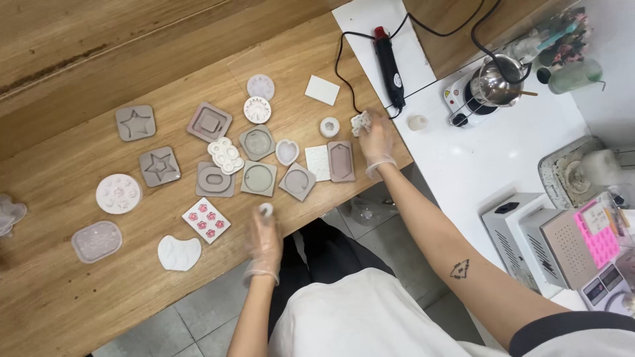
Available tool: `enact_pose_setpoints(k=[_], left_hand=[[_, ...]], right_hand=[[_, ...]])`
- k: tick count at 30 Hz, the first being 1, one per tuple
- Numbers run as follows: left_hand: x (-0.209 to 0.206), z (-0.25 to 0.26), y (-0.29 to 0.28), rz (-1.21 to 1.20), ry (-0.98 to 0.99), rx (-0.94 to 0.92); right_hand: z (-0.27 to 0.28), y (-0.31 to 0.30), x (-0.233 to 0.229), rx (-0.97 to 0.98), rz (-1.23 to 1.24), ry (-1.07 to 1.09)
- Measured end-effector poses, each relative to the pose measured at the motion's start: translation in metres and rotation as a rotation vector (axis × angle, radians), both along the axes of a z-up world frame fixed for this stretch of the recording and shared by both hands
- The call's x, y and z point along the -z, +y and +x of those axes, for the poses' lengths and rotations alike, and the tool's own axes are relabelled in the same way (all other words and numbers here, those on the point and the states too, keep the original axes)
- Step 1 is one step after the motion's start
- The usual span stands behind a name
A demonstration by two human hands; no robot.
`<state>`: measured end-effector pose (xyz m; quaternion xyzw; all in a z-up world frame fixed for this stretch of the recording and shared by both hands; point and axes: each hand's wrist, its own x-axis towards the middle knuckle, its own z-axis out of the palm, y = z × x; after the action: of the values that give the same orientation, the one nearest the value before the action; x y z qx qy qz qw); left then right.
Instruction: Organizing and inspecting silicone candle molds on a workbench and placing them on storage shelves.
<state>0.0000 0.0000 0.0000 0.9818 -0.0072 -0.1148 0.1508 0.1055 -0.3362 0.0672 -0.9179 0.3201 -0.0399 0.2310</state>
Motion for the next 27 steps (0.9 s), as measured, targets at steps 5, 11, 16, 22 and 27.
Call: enact_pose_setpoints(k=[5,11,16,22,27], left_hand=[[0.0,-0.006,0.03,0.11,-0.186,-0.109],[-0.007,-0.007,0.024,0.181,-0.251,-0.14],[-0.05,-0.014,0.008,0.137,-0.226,-0.197],[-0.088,-0.03,0.014,-0.059,-0.2,-0.383],[-0.079,-0.057,0.033,-0.009,-0.256,-0.567]], right_hand=[[-0.02,-0.069,0.058,0.407,0.1,-0.223],[-0.022,-0.034,0.011,-0.046,0.026,-0.193],[0.004,-0.046,0.05,0.297,0.148,-0.134],[0.043,-0.074,0.124,0.226,0.202,-0.147],[0.053,-0.052,0.116,0.164,0.27,-0.195]])
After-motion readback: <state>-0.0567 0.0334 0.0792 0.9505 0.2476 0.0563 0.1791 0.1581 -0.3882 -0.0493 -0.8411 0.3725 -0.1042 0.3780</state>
